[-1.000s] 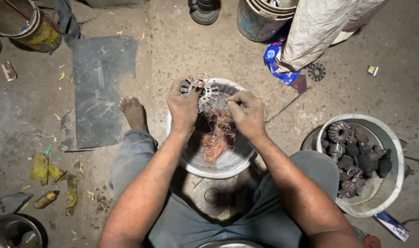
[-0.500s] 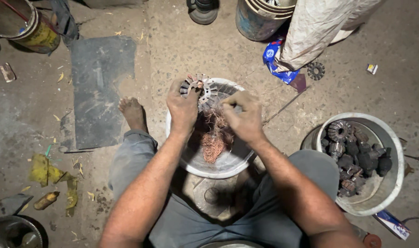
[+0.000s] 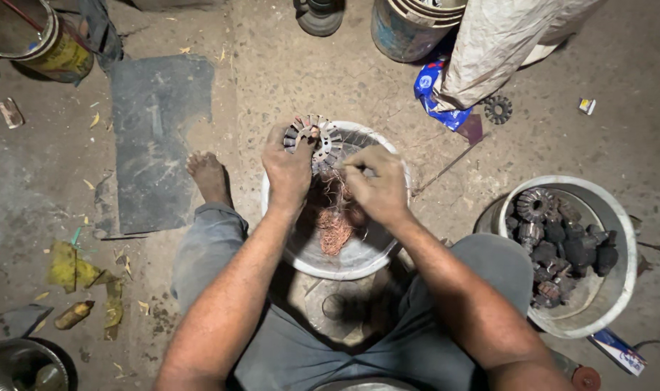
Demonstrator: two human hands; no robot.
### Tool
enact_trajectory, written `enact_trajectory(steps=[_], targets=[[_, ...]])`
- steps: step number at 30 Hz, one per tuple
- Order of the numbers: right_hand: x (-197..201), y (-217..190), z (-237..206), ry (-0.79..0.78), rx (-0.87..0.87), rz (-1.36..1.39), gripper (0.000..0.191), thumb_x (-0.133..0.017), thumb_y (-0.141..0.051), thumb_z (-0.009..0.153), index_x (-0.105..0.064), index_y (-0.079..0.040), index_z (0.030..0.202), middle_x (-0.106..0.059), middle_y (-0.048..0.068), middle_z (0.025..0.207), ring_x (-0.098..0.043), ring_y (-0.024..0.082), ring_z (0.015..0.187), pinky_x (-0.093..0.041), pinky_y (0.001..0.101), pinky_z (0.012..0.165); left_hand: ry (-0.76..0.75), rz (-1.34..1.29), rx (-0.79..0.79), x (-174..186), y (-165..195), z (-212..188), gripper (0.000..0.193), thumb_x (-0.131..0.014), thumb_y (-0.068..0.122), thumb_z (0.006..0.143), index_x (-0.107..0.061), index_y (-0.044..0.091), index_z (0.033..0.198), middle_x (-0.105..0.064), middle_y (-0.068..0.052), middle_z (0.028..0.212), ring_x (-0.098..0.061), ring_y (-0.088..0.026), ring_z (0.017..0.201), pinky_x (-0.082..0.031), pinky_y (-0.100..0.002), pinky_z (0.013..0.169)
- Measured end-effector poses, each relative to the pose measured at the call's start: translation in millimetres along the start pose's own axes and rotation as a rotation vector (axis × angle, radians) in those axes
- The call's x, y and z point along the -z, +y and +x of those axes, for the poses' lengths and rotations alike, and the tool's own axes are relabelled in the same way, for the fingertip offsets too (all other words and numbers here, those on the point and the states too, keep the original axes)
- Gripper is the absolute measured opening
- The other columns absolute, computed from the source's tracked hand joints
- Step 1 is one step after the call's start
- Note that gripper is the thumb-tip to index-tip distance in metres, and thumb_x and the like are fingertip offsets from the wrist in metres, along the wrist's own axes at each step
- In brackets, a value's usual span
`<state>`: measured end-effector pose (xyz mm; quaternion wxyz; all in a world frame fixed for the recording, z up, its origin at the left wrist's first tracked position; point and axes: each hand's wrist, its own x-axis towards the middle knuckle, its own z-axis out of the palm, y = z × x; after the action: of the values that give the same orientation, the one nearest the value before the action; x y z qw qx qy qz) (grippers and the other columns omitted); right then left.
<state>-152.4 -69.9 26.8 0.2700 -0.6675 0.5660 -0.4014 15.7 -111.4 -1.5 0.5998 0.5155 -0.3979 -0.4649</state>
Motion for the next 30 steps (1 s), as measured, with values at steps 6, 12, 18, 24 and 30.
enact_trajectory(steps=[6, 12, 18, 24, 30], targets=[[5, 13, 5, -0.072, -0.14, 0.018, 0.015, -0.064, -0.007, 0.086, -0.076, -0.003, 0.093, -0.077, 0.01, 0.091, -0.074, 0.021, 0.084, -0.06, 0.0359, 0.076, -0.013, -0.13, 0.026, 1, 3, -1, 0.015, -0.068, -0.007, 0.093, -0.069, 0.0, 0.106, -0.069, -0.001, 0.093, -0.063, -0.007, 0.083, -0.053, -0.024, 0.073], [-1, -1, 4, -0.024, 0.027, 0.092, 0.026, -0.068, -0.007, 0.084, -0.071, 0.001, 0.108, -0.076, 0.013, 0.101, -0.073, 0.022, 0.094, -0.057, 0.0366, 0.087, -0.02, -0.131, 0.032, 0, 5, -2, 0.016, -0.067, -0.007, 0.092, -0.069, 0.0, 0.106, -0.07, -0.002, 0.094, -0.064, -0.007, 0.084, -0.054, -0.024, 0.074], [8, -4, 5, -0.02, 0.049, 0.006, 0.011, -0.066, -0.006, 0.086, -0.076, -0.003, 0.089, -0.077, 0.011, 0.085, -0.073, 0.021, 0.08, -0.057, 0.0343, 0.077, 0.012, 0.044, -0.031, 0, 7, 0, 0.011, -0.072, -0.004, 0.093, -0.07, -0.002, 0.104, -0.07, -0.003, 0.089, -0.064, -0.008, 0.079, -0.054, -0.025, 0.07], [4, 7, 8, -0.141, -0.116, 0.051, 0.013, -0.064, -0.009, 0.086, -0.076, -0.005, 0.09, -0.078, 0.009, 0.094, -0.075, 0.019, 0.09, -0.059, 0.0321, 0.081, -0.022, -0.1, 0.05, 1, 0, -1, 0.016, -0.067, -0.005, 0.09, -0.069, 0.0, 0.105, -0.07, -0.001, 0.091, -0.065, -0.009, 0.081, -0.055, -0.024, 0.072], [-2, -4, 2, -0.023, 0.026, 0.037, 0.022, -0.068, -0.008, 0.083, -0.072, 0.001, 0.104, -0.075, 0.012, 0.098, -0.073, 0.022, 0.09, -0.057, 0.0345, 0.083, 0.03, 0.027, -0.008, -1, -7, 0, 0.013, -0.072, -0.004, 0.09, -0.07, 0.0, 0.102, -0.067, -0.001, 0.088, -0.061, -0.009, 0.08, -0.052, -0.024, 0.07]])
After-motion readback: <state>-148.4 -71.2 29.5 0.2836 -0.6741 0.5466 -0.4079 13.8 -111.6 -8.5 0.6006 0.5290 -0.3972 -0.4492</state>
